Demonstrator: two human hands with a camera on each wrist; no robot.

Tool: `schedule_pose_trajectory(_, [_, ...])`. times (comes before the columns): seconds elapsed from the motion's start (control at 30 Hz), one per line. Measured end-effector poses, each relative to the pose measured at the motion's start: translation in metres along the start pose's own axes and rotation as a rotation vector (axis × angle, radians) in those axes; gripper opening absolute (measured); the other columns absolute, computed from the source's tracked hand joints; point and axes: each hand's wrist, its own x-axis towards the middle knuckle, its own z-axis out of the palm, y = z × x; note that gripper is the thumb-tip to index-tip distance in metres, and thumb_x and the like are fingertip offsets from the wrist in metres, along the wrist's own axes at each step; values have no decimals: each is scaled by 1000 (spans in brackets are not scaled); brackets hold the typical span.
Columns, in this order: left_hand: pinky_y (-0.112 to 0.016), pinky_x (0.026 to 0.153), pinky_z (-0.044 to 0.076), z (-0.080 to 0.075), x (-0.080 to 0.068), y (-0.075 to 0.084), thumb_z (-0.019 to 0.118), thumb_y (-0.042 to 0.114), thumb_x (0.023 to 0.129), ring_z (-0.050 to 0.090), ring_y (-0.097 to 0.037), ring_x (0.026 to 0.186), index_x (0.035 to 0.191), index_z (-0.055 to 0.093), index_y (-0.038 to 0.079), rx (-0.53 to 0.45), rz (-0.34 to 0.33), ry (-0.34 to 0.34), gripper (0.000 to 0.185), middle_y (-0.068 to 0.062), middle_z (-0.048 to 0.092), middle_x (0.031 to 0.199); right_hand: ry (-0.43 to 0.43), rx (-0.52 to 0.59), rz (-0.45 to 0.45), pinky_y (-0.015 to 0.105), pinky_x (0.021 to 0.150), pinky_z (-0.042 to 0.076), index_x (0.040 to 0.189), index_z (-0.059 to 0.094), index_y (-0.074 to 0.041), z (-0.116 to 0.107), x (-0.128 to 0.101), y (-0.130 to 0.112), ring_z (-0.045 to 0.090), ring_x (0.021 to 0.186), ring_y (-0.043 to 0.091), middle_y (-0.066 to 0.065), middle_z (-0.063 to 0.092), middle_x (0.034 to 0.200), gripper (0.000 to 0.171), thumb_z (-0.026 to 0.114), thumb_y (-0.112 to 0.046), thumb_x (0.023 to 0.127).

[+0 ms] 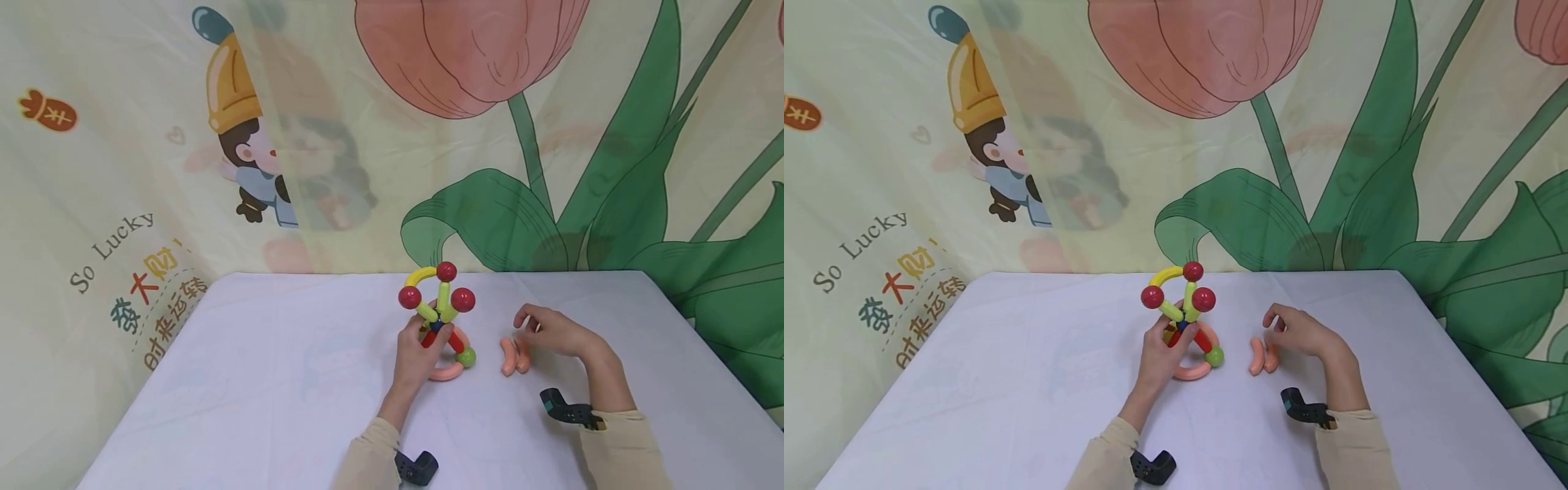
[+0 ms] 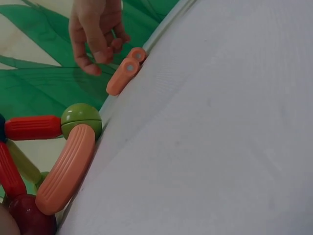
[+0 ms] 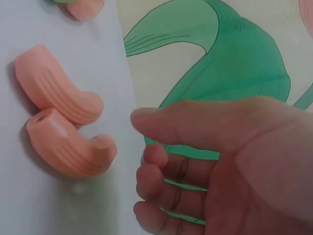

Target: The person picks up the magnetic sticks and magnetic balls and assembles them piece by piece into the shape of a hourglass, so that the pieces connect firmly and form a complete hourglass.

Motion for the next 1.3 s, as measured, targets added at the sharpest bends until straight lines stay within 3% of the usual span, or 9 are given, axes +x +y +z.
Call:
schedule_pose_trajectory(0.23, [-31,88,50,-4,0,-1,64,37,89,57,-17,104,134,50,29,-30,-33,-47,48,2,61,117,-46,-11,78,33,64,42,105,56,-8,3,-2,5,50,84,21,8,55,89,26,64,-23,85])
schedule_pose_trajectory(0.63, [-31,87,49,-4,1,-2,64,37,88,56,-15,102,133,50,32,-44,-68,-59,47,3,61,116,-63,-34,163,34,67,46,105,57,-2,6,3,9,54,80,20,11,60,93,33,64,-28,87])
schedule_pose_trajectory(0.97, [-31,88,48,-5,0,-2,64,37,88,55,-15,104,133,51,33,-61,-93,-64,47,5,62,120,-35,-53,182,32,67,45,98,60,0,8,4,9,51,82,21,8,58,84,31,64,-28,86])
schedule_pose_trajectory(1.3, [-31,88,50,-5,0,0,64,37,88,55,-15,105,134,50,32,-66,-93,-80,48,4,62,120,51,-55,174,34,67,44,102,58,-2,5,8,14,51,85,24,12,57,92,33,61,-31,87])
